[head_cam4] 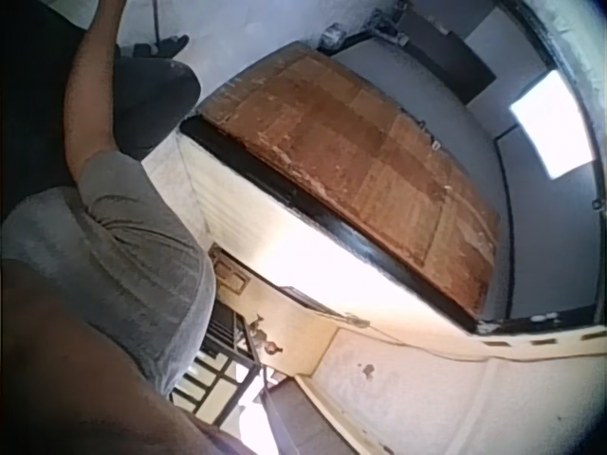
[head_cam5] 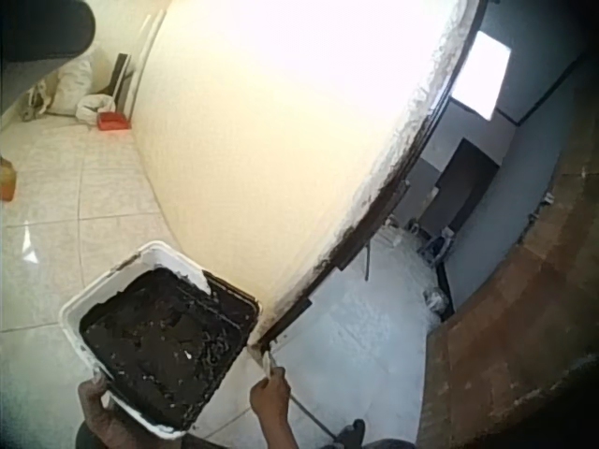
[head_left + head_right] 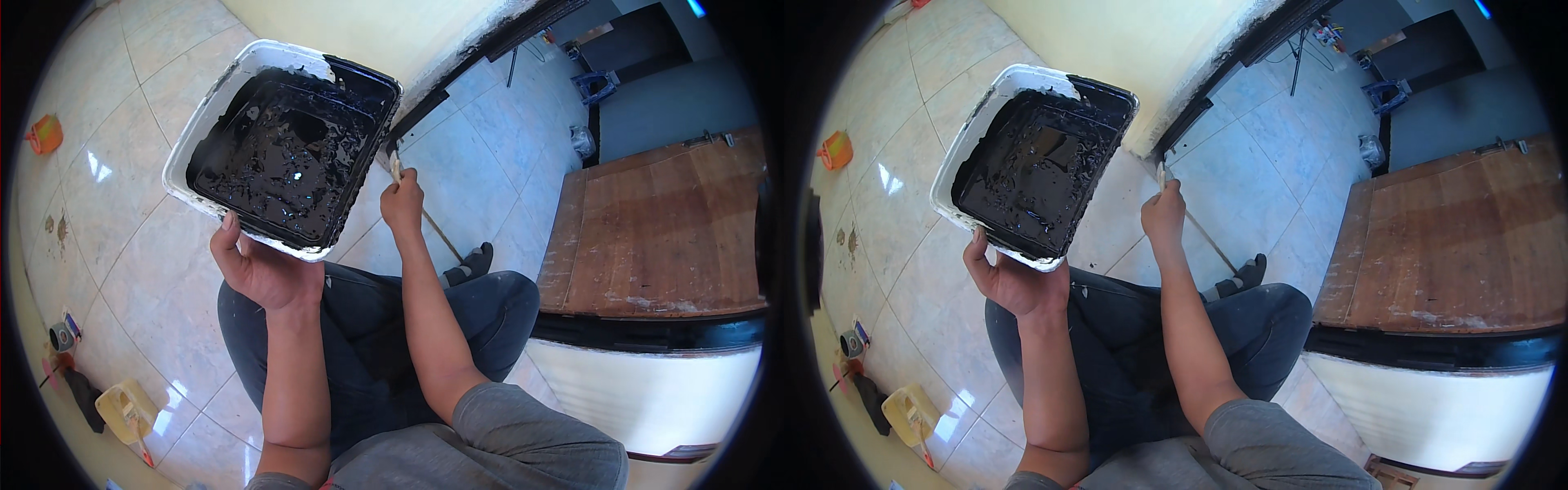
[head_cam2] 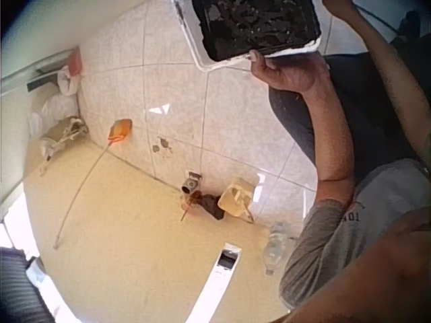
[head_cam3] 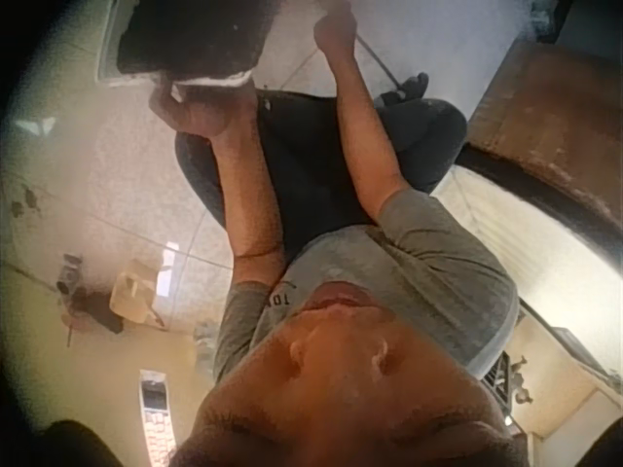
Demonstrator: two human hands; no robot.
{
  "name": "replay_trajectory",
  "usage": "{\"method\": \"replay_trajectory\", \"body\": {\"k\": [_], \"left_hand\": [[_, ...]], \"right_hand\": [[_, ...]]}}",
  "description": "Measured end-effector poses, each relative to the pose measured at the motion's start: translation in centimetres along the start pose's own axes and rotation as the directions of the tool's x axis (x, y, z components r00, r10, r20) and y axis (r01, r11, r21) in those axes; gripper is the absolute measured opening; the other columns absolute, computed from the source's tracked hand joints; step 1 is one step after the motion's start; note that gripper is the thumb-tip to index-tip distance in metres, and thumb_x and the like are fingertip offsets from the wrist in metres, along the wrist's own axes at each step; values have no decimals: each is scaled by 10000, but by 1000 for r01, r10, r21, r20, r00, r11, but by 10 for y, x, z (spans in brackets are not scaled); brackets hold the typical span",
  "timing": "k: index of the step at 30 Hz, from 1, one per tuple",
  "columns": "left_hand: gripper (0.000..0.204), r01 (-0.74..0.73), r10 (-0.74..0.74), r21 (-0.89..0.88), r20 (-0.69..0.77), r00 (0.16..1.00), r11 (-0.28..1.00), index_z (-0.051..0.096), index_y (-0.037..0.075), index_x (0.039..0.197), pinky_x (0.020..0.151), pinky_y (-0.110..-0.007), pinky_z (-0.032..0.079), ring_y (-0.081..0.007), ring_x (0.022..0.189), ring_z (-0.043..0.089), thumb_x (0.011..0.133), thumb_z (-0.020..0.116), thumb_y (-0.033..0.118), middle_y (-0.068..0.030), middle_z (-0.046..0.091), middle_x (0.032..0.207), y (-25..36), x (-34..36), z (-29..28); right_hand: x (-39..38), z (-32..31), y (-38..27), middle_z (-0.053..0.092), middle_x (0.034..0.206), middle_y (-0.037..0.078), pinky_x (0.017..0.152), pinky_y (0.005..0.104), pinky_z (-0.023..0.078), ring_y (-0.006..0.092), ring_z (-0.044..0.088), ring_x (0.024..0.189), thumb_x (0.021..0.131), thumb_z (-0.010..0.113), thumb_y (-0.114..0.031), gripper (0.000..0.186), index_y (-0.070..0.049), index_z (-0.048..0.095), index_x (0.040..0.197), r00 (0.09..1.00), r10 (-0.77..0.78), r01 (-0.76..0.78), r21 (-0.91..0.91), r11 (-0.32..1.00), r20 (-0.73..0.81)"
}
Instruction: The person paints the edges of a door frame using black paint and a brush. They dip the brush into a container of paint and apply it to the wooden frame while sitting on the floor.
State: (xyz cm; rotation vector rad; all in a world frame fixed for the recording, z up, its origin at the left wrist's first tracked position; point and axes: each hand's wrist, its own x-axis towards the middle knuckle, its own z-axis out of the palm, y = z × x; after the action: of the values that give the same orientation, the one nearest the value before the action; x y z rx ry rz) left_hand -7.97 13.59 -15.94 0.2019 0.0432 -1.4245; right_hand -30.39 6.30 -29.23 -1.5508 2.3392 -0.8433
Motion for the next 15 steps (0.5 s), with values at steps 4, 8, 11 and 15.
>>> {"method": "replay_trajectory", "body": {"k": [4, 8, 11, 15], "left_hand": [[608, -15, 15, -9, -17, 1000, 1000, 587, 33, 1414, 1075, -453, 519, -281, 1246, 653, 966, 555, 443, -119, 671, 1360, 0, 0, 4], [603, -26, 25, -11, -23, 999, 1000, 594, 7, 1391, 1061, -440, 530, -283, 1213, 670, 970, 533, 435, -134, 687, 1323, 0, 1, 4], [604, -10, 10, -7, -8, 1000, 1000, 593, 9, 1395, 1068, -439, 525, -280, 1218, 666, 969, 535, 433, -130, 685, 1329, 1, 0, 7], [607, -23, 22, -21, -40, 999, 1000, 590, 12, 1400, 1066, -439, 522, -278, 1219, 663, 970, 531, 437, -127, 683, 1329, 2, 1, 5]], "right_hand": [[16, -15, -2, 666, 975, 363, 861, 594, 511, 542, 661, 961, 892, 547, 29, 183, 75, 528, 1068, 1000, 8, -8, -8, 1000, 11], [4, -23, -14, 671, 940, 349, 828, 602, 518, 534, 674, 920, 893, 545, 30, 167, 73, 532, 1053, 1000, -4, 5, -54, 999, 6], [8, -16, -14, 673, 924, 341, 817, 607, 518, 536, 674, 907, 893, 546, 25, 158, 69, 533, 1044, 998, 20, -17, -57, 998, 57], [18, -18, -14, 678, 908, 347, 823, 605, 522, 536, 680, 901, 892, 554, 12, 148, 68, 542, 1028, 1000, 0, -1, -48, 999, -32]]}}
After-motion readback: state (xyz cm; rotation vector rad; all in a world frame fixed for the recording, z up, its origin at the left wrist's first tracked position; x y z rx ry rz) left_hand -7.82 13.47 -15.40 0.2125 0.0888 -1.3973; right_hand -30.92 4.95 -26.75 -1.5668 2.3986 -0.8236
